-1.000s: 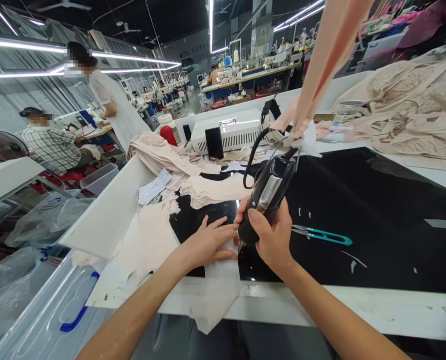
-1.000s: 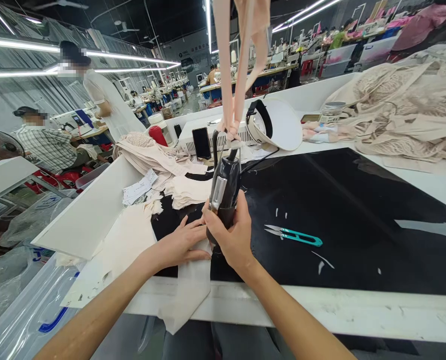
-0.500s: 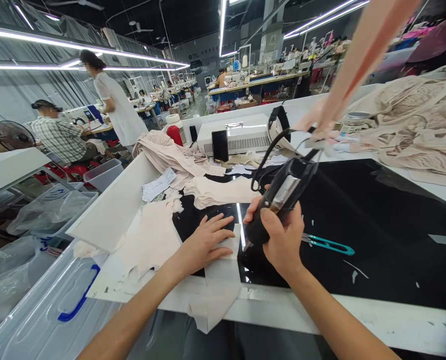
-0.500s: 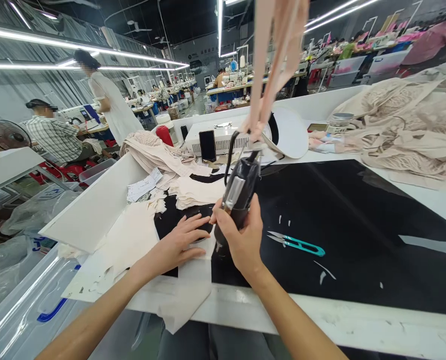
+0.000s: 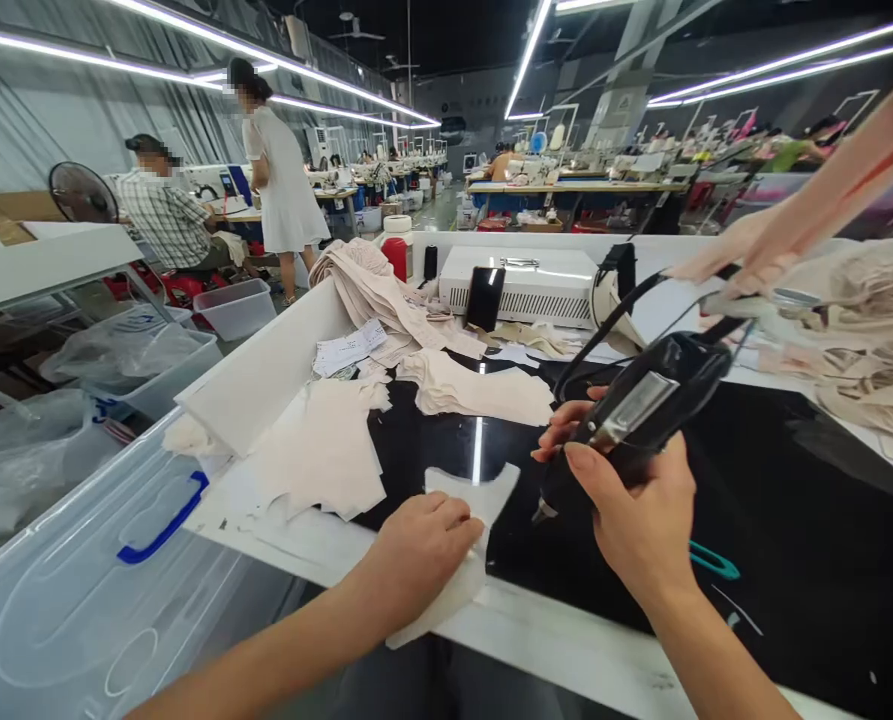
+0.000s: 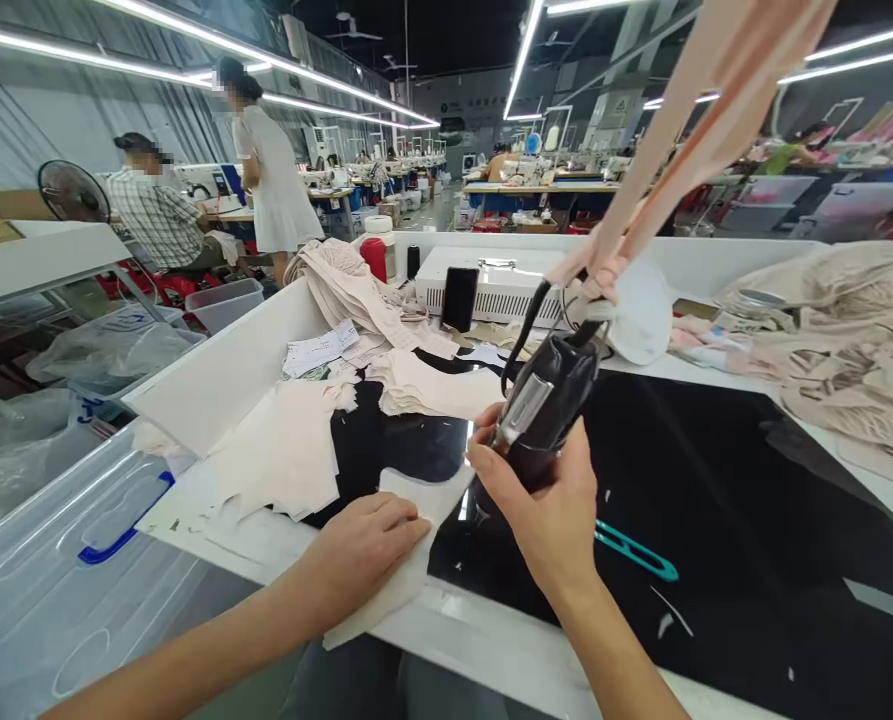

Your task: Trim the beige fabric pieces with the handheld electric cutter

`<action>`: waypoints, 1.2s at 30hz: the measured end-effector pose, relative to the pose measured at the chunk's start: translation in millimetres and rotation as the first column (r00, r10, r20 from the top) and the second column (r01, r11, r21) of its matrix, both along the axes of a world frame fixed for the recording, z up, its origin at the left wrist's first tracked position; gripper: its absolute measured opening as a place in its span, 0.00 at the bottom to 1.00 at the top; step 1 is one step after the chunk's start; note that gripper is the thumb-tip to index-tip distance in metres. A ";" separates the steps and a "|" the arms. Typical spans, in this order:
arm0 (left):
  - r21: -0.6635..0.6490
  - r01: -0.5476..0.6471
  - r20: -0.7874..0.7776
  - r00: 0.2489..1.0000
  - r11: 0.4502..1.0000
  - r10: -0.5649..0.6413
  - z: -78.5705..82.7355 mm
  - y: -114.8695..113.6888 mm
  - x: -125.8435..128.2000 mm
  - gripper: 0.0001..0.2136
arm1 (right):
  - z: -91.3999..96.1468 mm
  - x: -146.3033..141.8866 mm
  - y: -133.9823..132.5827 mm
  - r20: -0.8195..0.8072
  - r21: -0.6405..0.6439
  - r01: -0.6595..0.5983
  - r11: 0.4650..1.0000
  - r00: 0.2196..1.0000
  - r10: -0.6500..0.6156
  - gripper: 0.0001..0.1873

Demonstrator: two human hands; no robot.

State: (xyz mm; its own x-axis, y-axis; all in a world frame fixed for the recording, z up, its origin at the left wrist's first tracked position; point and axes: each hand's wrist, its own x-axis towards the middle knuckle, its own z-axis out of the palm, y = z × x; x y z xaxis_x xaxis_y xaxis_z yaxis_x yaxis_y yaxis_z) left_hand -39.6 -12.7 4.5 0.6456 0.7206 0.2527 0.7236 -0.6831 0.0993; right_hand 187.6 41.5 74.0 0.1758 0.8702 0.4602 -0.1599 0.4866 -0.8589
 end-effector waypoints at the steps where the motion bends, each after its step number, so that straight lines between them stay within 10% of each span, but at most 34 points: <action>1: -0.018 0.049 0.013 0.999 0.999 -0.049 1.9 3.8 -3.7 0.10 | 1.4 0.8 -1.3 0.004 0.009 0.001 1.000 1.000 -0.001 0.25; 8: -0.102 0.271 0.084 0.961 0.957 -0.264 16.3 21.6 -39.0 0.13 | 3.2 -2.0 -9.2 -0.069 0.047 -0.074 0.996 0.995 0.077 0.23; 18: -0.060 0.018 0.148 0.989 0.998 -0.009 10.6 44.2 -0.1 0.15 | -0.3 -2.1 -13.0 -0.164 0.059 -0.104 0.993 0.980 0.112 0.23; 36: 0.070 0.078 0.100 0.991 0.994 -0.084 -5.9 42.1 -10.1 0.14 | -3.3 10.3 -31.4 -0.136 0.022 -0.027 0.999 0.990 0.029 0.25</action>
State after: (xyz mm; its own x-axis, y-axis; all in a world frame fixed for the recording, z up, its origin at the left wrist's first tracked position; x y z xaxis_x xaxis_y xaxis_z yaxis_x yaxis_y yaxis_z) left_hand -49.8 29.4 -1.5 0.6695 0.6465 0.3659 0.6539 -0.7466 0.1227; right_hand 197.9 10.1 70.7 0.2139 0.8665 0.4510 -0.2889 0.4972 -0.8181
